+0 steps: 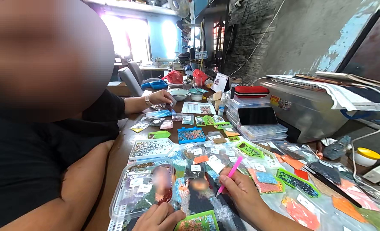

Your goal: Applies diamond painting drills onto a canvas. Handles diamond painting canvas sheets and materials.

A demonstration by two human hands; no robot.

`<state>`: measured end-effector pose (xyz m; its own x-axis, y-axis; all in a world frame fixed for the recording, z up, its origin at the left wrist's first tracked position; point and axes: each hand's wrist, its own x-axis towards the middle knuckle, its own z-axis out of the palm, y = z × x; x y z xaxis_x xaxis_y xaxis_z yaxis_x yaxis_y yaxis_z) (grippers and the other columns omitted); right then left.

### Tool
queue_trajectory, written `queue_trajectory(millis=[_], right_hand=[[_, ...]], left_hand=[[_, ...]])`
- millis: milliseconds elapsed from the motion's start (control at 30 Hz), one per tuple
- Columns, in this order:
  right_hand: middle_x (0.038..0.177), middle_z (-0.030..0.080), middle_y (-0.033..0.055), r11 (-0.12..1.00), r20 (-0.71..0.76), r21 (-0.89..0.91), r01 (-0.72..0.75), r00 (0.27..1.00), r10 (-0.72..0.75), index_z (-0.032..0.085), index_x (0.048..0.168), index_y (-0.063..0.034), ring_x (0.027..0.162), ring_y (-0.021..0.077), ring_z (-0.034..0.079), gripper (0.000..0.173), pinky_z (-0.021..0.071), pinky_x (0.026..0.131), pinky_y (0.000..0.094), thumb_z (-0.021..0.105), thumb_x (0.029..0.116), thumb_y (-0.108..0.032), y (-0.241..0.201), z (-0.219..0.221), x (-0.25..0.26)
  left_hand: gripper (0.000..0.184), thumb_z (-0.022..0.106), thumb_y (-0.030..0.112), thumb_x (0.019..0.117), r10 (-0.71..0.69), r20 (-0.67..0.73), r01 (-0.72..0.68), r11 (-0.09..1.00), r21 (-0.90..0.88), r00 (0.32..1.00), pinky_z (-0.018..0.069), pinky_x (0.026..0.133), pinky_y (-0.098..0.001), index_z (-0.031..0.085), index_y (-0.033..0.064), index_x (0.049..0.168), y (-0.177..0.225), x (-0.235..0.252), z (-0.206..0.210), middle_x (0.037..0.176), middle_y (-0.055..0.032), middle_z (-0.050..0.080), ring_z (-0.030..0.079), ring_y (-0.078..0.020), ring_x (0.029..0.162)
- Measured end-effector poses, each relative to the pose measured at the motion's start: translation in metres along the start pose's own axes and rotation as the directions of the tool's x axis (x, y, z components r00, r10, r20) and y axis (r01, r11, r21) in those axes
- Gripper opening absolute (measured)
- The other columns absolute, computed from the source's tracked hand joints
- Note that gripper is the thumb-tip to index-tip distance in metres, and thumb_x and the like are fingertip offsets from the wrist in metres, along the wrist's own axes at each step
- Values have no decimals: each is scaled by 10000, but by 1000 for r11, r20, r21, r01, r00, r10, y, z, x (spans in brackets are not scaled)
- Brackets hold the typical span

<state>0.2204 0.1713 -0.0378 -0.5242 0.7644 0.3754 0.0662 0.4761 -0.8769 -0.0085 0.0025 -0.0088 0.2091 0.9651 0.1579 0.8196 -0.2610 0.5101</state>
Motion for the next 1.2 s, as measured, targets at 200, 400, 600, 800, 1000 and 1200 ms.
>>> queue_trajectory(millis=[200,400,600,800,1000,1200], right_hand=[[728,576,-92,1000,0,11,8,1000,-8,630,882,-115,617,-34,529,236,447,576,149,470,1033,-199,1,0,0],[721,567,-96,1000,8,6,0,1000,0,629,887,-117,614,-38,518,238,436,570,150,464,1035,-204,1,0,0],[714,556,-101,1000,11,14,-7,1000,7,626,899,-122,597,-37,500,228,422,553,150,462,1034,-206,1,-1,0],[715,561,-99,1000,8,13,3,1000,-3,626,893,-121,606,-37,510,229,429,563,150,462,1031,-199,1,0,0],[700,552,-104,1000,8,18,-2,1000,1,626,895,-124,592,-40,500,223,421,553,147,466,1030,-200,1,-1,0],[721,564,-100,1000,10,8,-13,1000,13,630,891,-123,609,-41,512,223,431,566,148,467,1024,-199,0,0,0]], left_hand=[[474,767,315,896,-4,-4,4,1000,-1,1000,511,865,-572,695,35,1272,1,0,0,1102,-257,659,635,-441,993],[476,766,318,897,-11,0,11,1000,-1,1000,512,864,-575,694,34,1273,1,0,0,1101,-256,660,636,-440,994],[471,765,320,900,-13,2,13,1000,-10,1000,511,867,-587,696,32,1267,1,0,0,1104,-258,659,634,-447,1001],[475,765,324,899,-14,2,14,1000,-10,1000,508,871,-586,695,34,1268,1,0,0,1107,-255,658,632,-445,1005],[478,762,326,902,-15,6,15,1000,-8,1000,509,864,-578,692,36,1275,2,0,-1,1100,-252,656,632,-440,994],[480,759,331,903,-18,9,18,1000,-3,1000,508,869,-577,692,36,1276,2,1,-1,1109,-256,655,632,-440,996]])
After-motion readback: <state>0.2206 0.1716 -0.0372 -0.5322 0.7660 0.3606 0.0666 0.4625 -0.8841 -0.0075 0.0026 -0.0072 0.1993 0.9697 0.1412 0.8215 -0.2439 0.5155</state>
